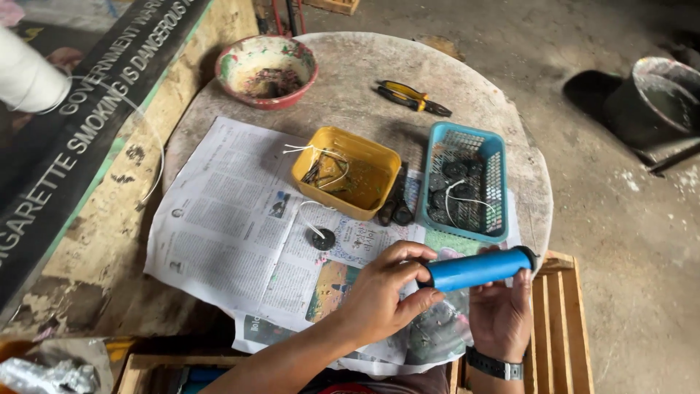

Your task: Assembling a firecracker by inserting a fuse into a blue tube and sealing the end with a cap.

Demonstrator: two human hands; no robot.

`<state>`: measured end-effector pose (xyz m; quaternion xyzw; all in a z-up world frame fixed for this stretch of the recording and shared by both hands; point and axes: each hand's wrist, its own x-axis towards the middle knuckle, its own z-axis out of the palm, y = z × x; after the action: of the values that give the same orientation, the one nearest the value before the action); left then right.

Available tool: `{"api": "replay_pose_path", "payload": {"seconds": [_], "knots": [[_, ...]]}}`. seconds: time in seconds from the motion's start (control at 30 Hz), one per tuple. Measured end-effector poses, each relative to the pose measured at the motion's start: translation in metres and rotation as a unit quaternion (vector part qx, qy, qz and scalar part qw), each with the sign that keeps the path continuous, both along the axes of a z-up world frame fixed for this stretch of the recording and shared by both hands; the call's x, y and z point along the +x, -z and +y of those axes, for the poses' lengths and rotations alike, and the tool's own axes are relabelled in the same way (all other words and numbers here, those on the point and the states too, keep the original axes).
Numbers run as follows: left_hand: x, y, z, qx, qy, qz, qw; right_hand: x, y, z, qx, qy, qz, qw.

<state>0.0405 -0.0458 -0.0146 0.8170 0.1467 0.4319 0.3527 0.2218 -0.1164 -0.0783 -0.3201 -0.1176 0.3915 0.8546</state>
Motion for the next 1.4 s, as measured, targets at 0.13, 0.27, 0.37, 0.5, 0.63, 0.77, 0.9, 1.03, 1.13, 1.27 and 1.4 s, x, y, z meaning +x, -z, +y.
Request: {"api": "replay_pose_path", "payload": {"seconds": [0.13,0.27,0.37,0.5,0.63,0.77,0.9,1.03,1.13,1.27,1.4], "knots": [[-0.001,0.003,0.0,-0.133,0.066,-0.081,0.986,0.005,0.007,-0.002,0.035,-0.014,0.006,0.999],[-0.005,-0.006,0.003,-0.114,0.055,-0.083,0.989,-0.002,0.002,0.001,-0.002,-0.027,0.046,0.999],[-0.007,-0.012,0.004,-0.093,0.055,-0.093,0.99,-0.006,0.01,0.005,-0.026,-0.061,0.065,0.996],[-0.006,-0.021,0.009,-0.034,0.041,-0.111,0.992,-0.018,0.017,0.005,-0.048,-0.129,0.112,0.984],[-0.007,-0.038,0.018,0.057,0.024,-0.118,0.991,-0.039,0.004,-0.001,-0.048,-0.268,0.04,0.961],[-0.014,-0.049,0.024,0.079,0.012,-0.074,0.994,-0.065,-0.049,-0.004,-0.243,-0.161,0.017,0.956],[-0.016,-0.044,0.027,0.13,-0.023,0.04,0.99,-0.058,-0.056,-0.017,-0.164,-0.056,-0.223,0.959],[-0.014,-0.038,0.026,0.121,-0.021,0.103,0.987,-0.062,-0.072,-0.02,-0.133,-0.049,-0.486,0.862],[-0.013,-0.039,0.023,0.129,-0.021,0.101,0.986,-0.066,-0.079,-0.015,-0.156,-0.051,-0.601,0.782],[-0.013,-0.045,0.016,0.136,-0.02,0.086,0.987,-0.064,-0.074,-0.017,-0.127,-0.059,-0.634,0.76],[-0.012,-0.05,0.007,0.149,-0.002,0.114,0.982,-0.064,-0.071,-0.023,-0.147,-0.077,-0.582,0.796]]}}
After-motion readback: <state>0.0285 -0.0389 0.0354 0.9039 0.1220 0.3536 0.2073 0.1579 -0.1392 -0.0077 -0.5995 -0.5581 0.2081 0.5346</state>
